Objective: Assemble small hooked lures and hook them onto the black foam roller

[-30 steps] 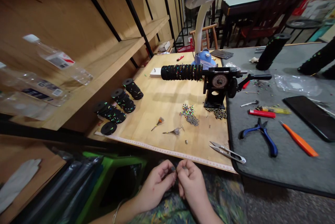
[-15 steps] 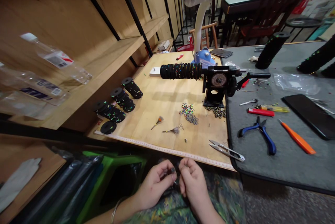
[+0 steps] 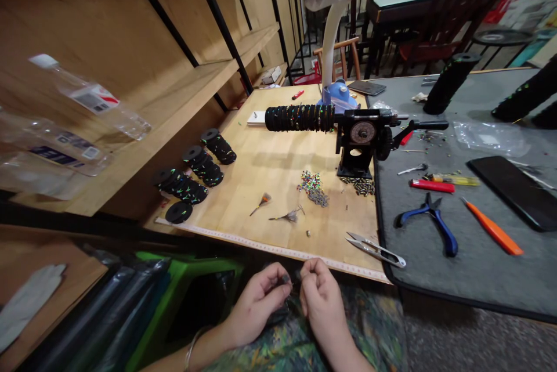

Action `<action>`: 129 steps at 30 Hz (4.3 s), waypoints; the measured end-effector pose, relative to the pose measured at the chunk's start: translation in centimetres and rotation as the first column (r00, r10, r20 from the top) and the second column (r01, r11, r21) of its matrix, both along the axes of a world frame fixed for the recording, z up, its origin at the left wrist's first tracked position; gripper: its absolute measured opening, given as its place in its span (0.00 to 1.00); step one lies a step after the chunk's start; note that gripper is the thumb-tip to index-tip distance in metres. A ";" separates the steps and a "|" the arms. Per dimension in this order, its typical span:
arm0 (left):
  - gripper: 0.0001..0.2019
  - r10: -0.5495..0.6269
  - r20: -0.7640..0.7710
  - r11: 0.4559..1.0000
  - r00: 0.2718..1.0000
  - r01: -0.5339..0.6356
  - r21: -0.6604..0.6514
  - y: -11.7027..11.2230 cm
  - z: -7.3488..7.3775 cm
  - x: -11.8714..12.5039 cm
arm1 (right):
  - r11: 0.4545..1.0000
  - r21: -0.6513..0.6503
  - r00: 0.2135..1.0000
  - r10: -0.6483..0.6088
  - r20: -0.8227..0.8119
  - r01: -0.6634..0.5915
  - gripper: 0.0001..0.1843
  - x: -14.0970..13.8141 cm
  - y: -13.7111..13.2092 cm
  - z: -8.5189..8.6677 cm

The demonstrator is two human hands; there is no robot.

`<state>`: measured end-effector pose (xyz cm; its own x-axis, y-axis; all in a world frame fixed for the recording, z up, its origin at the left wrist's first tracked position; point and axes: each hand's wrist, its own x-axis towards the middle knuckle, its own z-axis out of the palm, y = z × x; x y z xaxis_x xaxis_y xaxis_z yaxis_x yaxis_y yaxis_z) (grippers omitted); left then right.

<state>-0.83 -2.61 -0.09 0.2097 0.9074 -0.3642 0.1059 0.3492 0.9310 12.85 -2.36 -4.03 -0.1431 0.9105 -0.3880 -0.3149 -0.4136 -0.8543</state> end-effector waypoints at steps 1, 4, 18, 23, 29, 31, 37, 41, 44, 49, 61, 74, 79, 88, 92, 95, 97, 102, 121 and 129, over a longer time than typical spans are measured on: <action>0.07 0.002 -0.014 1.000 1.000 -0.002 0.013 0.1 0.1 0.0 | 1.000 -0.001 1.000 0.002 -0.003 -0.002 0.22 0.0 0.0 0.1; 0.06 0.010 -0.055 0.999 0.998 -0.007 0.052 0.4 0.4 0.2 | 1.000 -0.003 1.000 0.007 -0.003 -0.007 0.21 -0.1 0.2 0.5; 0.09 0.090 -0.094 0.988 0.992 -0.077 0.135 0.8 -0.1 -0.9 | 0.967 0.171 0.951 0.137 0.277 -0.189 0.13 0.9 0.0 0.9; 0.11 0.125 -0.095 0.979 0.988 -0.107 0.174 1.0 -0.8 -1.6 | 0.939 0.181 0.881 0.191 0.434 -0.293 0.11 0.8 -0.2 1.1; 0.15 0.183 -0.043 0.976 0.982 -0.176 0.127 1.0 -1.0 -1.6 | 0.927 0.217 0.856 0.169 0.488 -0.307 0.08 0.7 -0.5 1.2; 0.16 0.209 -0.018 0.973 0.978 -0.206 0.106 1.1 -1.0 -1.6 | 0.923 0.228 0.851 0.162 0.499 -0.310 0.07 0.9 -0.6 1.1; 0.18 0.278 0.020 0.957 0.960 -0.279 0.077 1.9 -0.9 -2.2 | 0.921 0.252 0.867 0.151 0.476 -0.298 0.07 1.2 -0.8 1.1; 0.19 0.312 0.008 0.946 0.950 -0.312 0.088 2.4 -0.3 -3.2 | 0.935 0.248 0.885 0.120 0.450 -0.253 0.09 1.4 -0.7 1.1; 0.19 0.226 -0.006 0.971 0.974 -0.225 0.080 2.2 0.1 -3.7 | 0.946 0.225 0.895 0.119 0.431 -0.234 0.13 1.4 -0.6 0.9; 0.19 0.105 0.030 0.994 0.994 -0.105 -0.016 1.2 0.0 -3.5 | 0.959 0.188 0.898 0.117 0.425 -0.213 0.17 1.3 -0.7 0.1; 0.20 0.049 0.192 0.993 0.980 -0.027 -0.119 0.3 -1.1 -2.1 | 0.971 0.171 0.882 0.067 0.467 -0.165 0.15 1.3 -0.3 0.5; 0.18 0.103 0.209 0.963 0.973 -0.045 -0.267 0.3 -1.4 -1.4 | 0.929 0.295 0.802 0.002 0.597 -0.222 0.15 1.7 -1.1 0.0; 0.18 0.091 0.152 0.972 0.984 -0.055 -0.230 0.2 -1.2 -1.2 | 0.922 0.336 0.810 -0.043 0.584 -0.194 0.16 1.8 -1.1 0.0; 0.10 0.039 -0.018 0.999 0.999 -0.040 -0.034 -0.1 -1.4 -1.3 | 0.974 0.218 0.890 -0.048 0.453 -0.058 0.18 1.8 -0.4 0.4; 0.10 0.019 -0.031 0.999 0.999 -0.020 -0.033 0.0 -1.1 -1.3 | 0.980 0.197 0.908 -0.058 0.416 -0.028 0.17 1.7 0.0 1.0; 0.09 0.009 -0.041 1.000 0.999 -0.010 -0.028 0.0 -1.1 -1.3 | 0.977 0.209 0.899 -0.069 0.432 -0.025 0.17 1.6 0.0 1.0; 0.09 0.003 -0.043 1.000 0.999 -0.004 -0.024 0.0 -1.1 -1.4 | 0.973 0.229 0.886 -0.076 0.457 -0.035 0.18 1.6 -0.1 0.9; 0.08 -0.006 -0.080 1.000 0.997 0.007 0.015 -0.1 -1.0 -1.4 | 0.958 0.280 0.849 -0.100 0.519 -0.058 0.18 1.6 -0.5 0.3; 0.07 -0.016 -0.377 0.953 0.926 0.129 0.275 -0.2 -0.8 -1.6 | 0.912 0.384 0.800 -0.122 0.587 -0.142 0.16 1.8 -0.8 0.4; 0.07 -0.039 -0.372 0.954 0.928 0.145 0.264 -0.2 -0.6 -1.5 | 0.884 0.404 0.751 -0.099 0.653 -0.235 0.15 1.6 -0.7 0.3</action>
<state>-2.30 -2.78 -0.68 0.2011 0.9660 -0.1627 0.4694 0.0508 0.8815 14.50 -3.09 -3.75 -0.0824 0.9963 0.0263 0.3879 0.0564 -0.9200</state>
